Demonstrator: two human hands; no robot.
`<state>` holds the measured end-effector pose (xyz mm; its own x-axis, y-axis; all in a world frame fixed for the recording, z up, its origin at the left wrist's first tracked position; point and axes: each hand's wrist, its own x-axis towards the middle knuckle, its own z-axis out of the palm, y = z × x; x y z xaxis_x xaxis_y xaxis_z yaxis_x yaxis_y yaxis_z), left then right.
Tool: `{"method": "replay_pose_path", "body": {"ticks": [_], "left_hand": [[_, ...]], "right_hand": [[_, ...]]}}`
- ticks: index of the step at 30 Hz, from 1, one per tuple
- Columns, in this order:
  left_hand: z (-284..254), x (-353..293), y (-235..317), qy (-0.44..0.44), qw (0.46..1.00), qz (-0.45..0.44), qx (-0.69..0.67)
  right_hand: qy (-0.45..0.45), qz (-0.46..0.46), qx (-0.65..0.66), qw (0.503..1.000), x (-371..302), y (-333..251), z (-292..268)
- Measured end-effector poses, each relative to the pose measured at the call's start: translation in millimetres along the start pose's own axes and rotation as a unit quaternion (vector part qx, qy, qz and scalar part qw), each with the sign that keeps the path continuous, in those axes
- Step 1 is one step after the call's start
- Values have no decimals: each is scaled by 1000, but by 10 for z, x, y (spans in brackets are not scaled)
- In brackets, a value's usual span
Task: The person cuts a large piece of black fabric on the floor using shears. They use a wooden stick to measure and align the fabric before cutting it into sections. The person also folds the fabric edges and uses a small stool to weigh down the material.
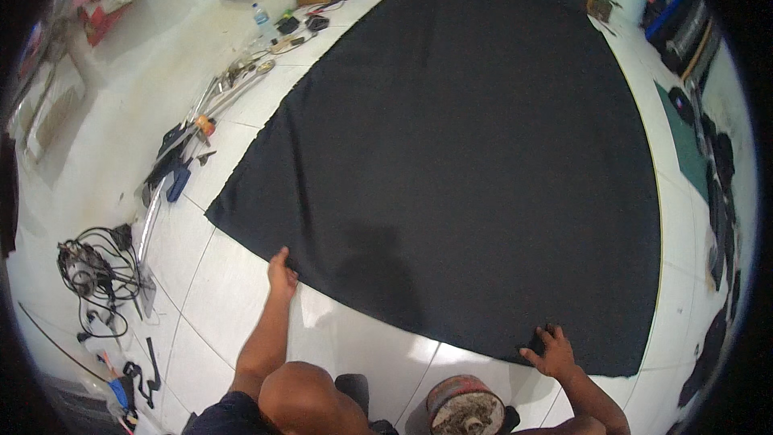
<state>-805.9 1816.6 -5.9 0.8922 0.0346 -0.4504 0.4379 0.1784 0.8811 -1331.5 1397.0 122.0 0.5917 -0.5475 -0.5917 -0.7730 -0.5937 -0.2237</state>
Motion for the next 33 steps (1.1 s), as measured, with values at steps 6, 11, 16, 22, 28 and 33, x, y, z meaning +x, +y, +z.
{"method": "replay_pose_path", "body": {"ticks": [6,11,16,22,28,33], "left_hand": [[-60,1218,659,108,993,47,-13],[-623,1649,1100,240,938,234,89],[-707,1484,756,324,874,202,300],[-337,1339,1124,228,700,451,505],[-319,1707,1439,-2,637,192,747],[-378,1843,1251,90,682,97,720]], "right_hand": [[-112,-71,-85,988,340,832,121],[-206,77,-77,973,277,-281,-459],[-173,30,-98,980,268,31,-253],[-214,90,-94,968,296,-402,-433],[-197,78,-89,973,316,-419,-371],[-225,118,-69,965,255,-317,-421]]}}
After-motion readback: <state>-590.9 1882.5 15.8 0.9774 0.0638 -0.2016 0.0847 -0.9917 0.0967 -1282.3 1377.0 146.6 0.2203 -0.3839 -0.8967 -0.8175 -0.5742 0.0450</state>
